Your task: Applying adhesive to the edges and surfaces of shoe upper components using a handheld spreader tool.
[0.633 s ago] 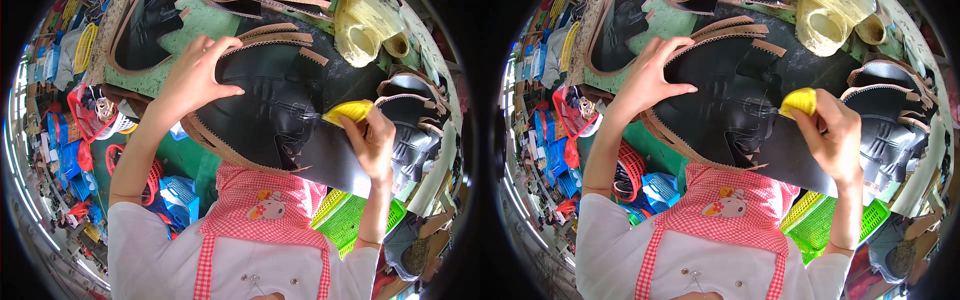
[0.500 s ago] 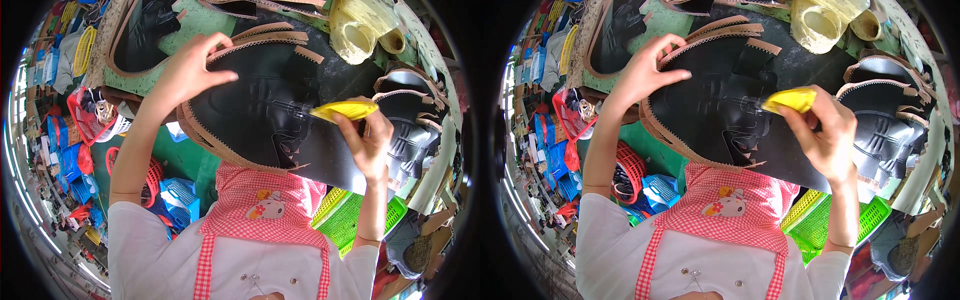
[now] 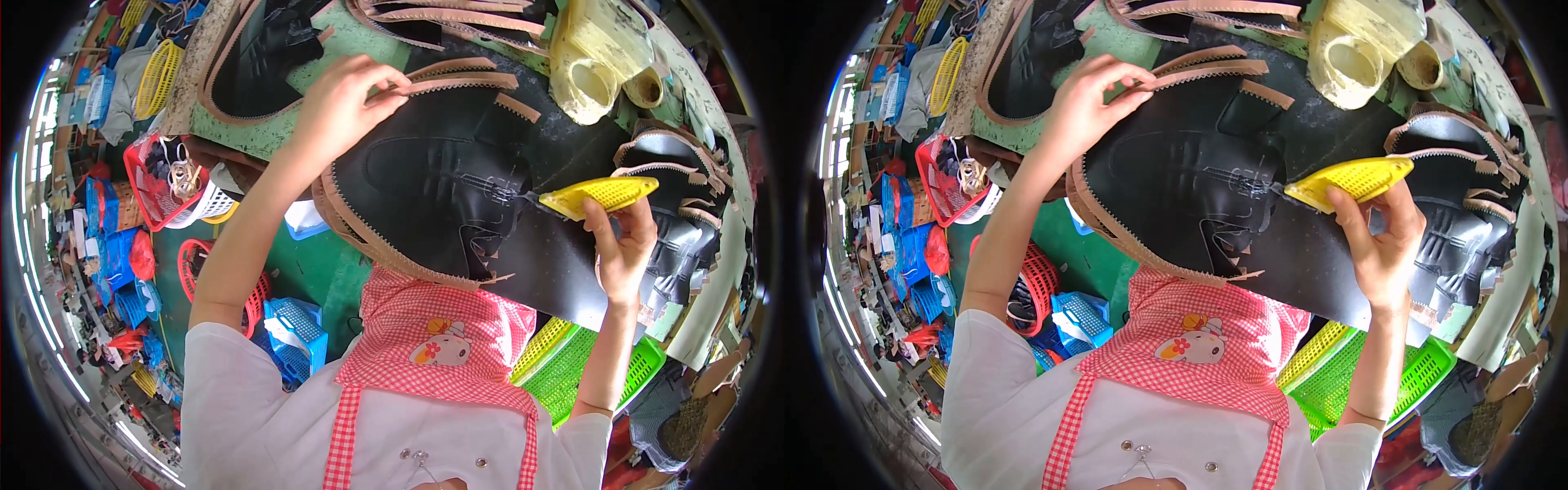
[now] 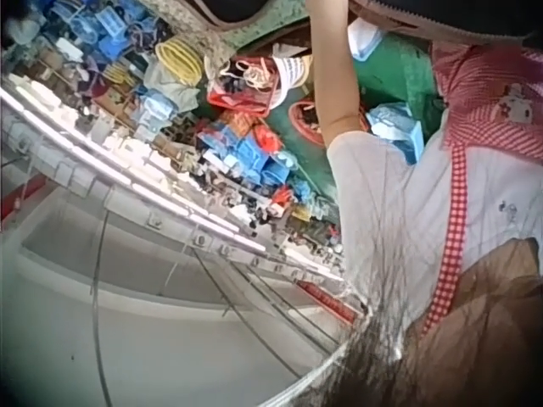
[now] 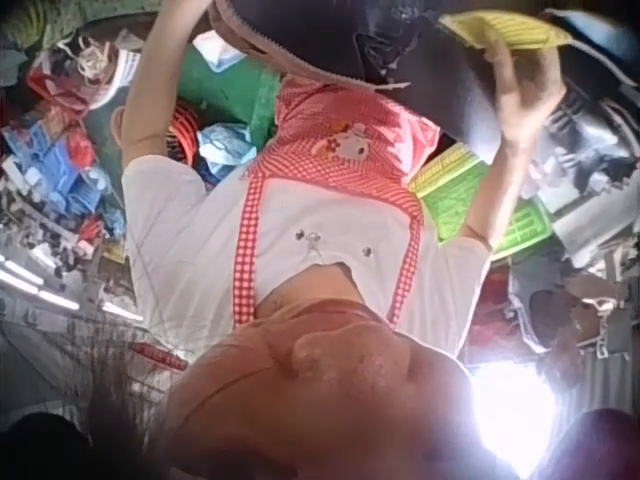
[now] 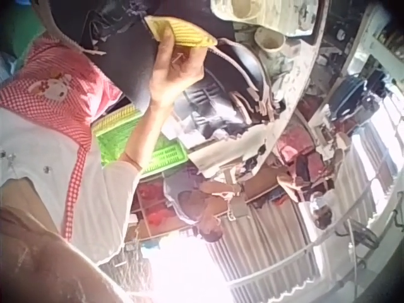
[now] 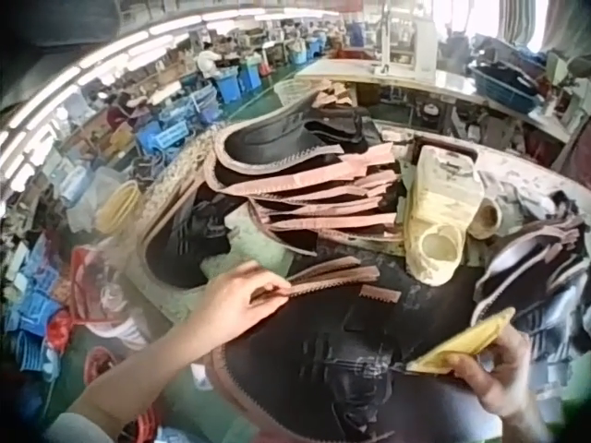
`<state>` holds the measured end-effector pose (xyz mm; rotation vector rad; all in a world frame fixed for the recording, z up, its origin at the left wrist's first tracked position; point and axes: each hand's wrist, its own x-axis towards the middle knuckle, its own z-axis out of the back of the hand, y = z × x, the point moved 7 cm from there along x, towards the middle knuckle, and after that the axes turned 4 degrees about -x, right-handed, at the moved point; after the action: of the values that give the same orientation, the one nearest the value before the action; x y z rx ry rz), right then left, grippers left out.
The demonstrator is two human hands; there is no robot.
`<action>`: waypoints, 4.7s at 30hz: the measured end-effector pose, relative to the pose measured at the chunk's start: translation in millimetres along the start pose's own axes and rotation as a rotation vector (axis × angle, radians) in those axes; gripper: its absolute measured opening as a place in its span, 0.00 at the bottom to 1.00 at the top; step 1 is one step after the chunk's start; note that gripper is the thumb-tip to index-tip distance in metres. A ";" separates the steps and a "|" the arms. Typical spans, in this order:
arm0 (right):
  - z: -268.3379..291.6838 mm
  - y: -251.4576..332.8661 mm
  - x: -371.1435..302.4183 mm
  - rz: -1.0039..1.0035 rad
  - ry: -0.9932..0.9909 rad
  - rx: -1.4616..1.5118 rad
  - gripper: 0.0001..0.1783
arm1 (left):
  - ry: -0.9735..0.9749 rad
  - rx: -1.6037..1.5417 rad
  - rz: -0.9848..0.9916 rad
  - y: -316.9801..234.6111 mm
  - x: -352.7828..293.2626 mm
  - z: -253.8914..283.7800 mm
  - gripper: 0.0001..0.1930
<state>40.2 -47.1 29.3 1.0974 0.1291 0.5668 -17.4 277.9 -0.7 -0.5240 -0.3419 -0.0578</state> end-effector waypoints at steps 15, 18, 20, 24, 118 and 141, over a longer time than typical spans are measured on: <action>49.0 -30.8 -23.6 -0.116 -0.207 0.247 0.14 | -0.274 -0.368 0.029 -5.6 -10.4 63.4 0.05; 55.7 -26.1 -25.9 -0.108 -0.180 0.203 0.15 | -0.640 -0.184 0.272 60.1 -25.1 164.0 0.09; 37.9 -16.7 -17.8 -0.123 -0.073 0.238 0.16 | -0.513 0.222 0.098 111.1 -21.2 218.7 0.12; -10.1 15.5 1.9 0.083 0.062 -0.038 0.10 | -0.384 0.113 0.216 96.6 -16.0 163.5 0.12; 36.7 -10.0 -38.6 -0.039 -0.121 -0.083 0.13 | 0.019 -0.390 0.069 -4.6 15.5 39.5 0.06; 5.5 0.3 5.0 0.105 -0.043 -0.227 0.11 | 0.188 -0.021 0.138 10.3 2.3 -17.4 0.19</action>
<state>46.4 -48.9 32.9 0.8976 -0.0301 0.6352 -8.5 278.2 -18.9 -0.5571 -0.1213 0.0229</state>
